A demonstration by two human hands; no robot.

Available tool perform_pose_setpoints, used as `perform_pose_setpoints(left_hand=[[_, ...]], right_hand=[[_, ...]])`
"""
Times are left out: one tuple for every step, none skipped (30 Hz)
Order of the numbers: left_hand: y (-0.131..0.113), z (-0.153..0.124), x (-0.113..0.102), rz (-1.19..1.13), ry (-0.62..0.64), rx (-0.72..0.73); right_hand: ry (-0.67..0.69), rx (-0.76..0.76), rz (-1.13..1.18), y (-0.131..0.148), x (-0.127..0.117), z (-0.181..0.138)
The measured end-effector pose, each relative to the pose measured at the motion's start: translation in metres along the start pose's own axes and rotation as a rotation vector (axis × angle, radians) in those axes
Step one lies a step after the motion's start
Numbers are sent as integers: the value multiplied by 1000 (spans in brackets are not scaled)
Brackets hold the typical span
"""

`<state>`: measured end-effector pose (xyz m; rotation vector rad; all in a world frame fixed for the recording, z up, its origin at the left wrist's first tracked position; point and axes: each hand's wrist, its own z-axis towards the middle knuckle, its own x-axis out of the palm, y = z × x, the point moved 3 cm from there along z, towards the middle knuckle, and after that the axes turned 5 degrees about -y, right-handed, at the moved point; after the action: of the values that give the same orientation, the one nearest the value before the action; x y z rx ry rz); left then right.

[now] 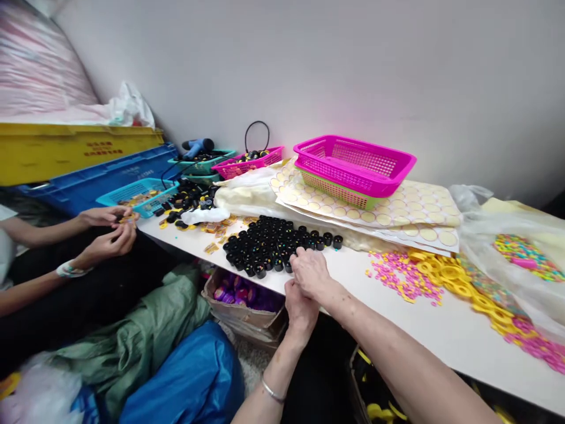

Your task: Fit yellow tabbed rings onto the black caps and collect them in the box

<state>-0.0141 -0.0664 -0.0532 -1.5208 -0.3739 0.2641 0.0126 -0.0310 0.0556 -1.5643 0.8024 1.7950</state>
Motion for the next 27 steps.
perform_pose_setpoints(left_hand=[[1, -1, -6, 33, -36, 41], [2, -3, -10, 82, -63, 104], [1, -4, -13, 136, -75, 175], [1, -6, -15, 183, -72, 239], [-1, -8, -16, 217, -60, 288], [-2, -10, -18, 232, -50, 317], [-3, -11, -21, 236, -51, 334], [-5, -13, -24, 231, -57, 343], [-6, -15, -29, 214, -71, 347], [-6, -17, -34, 185, -97, 349], [-6, -18, -40, 153, -134, 349], [-5, -20, -47, 122, -179, 343], [-4, -20, -54, 98, -229, 331], [-3, -21, -61, 85, -280, 314], [-2, -20, -68, 92, -321, 292], [-2, -19, -73, 125, -340, 266], [-3, -16, -77, 183, -335, 240], [-5, -12, -80, 264, -312, 220], [-7, -8, -81, 359, -278, 212], [-11, -3, -82, 461, -240, 215], [-15, 2, -81, 556, -210, 231], [-19, 7, -80, 630, -192, 260], [-22, 11, -79, 681, -190, 297], [-26, 14, -77, 716, -196, 338], [-29, 16, -74, 755, -205, 377], [-31, 17, -72, 811, -214, 414], [-32, 18, -69, 890, -220, 448]], right_hand=[[21, -57, -17, -1, 1, 10], [21, -106, -23, -2, 2, 18], [18, -144, -28, -2, 4, 24], [25, -175, -33, -3, 7, 30], [39, -202, -38, -3, 11, 33], [55, -219, -44, -3, 16, 36], [63, -234, -48, -3, 20, 39], [65, -249, -50, -2, 23, 40], [60, -265, -50, -1, 26, 42], [52, -275, -49, -1, 28, 43], [45, -282, -49, -1, 29, 44], [44, -284, -48, -2, 30, 45], [47, -282, -45, -3, 29, 46], [56, -276, -41, -4, 27, 47], [60, -264, -32, -6, 25, 47], [58, -245, -17, -9, 21, 46], [48, -225, 4, -12, 16, 44], [36, -206, 26, -16, 12, 41], [30, -196, 44, -19, 8, 37], [38, -196, 54, -22, 4, 33], [56, -204, 54, -25, 2, 28], [84, -213, 49, -27, 1, 24], [110, -215, 44, -30, 0, 20], [124, -208, 48, -32, 0, 17], [123, -192, 63, -34, 0, 14], [110, -170, 84, -37, 0, 12], [92, -147, 109, -39, -1, 10]])
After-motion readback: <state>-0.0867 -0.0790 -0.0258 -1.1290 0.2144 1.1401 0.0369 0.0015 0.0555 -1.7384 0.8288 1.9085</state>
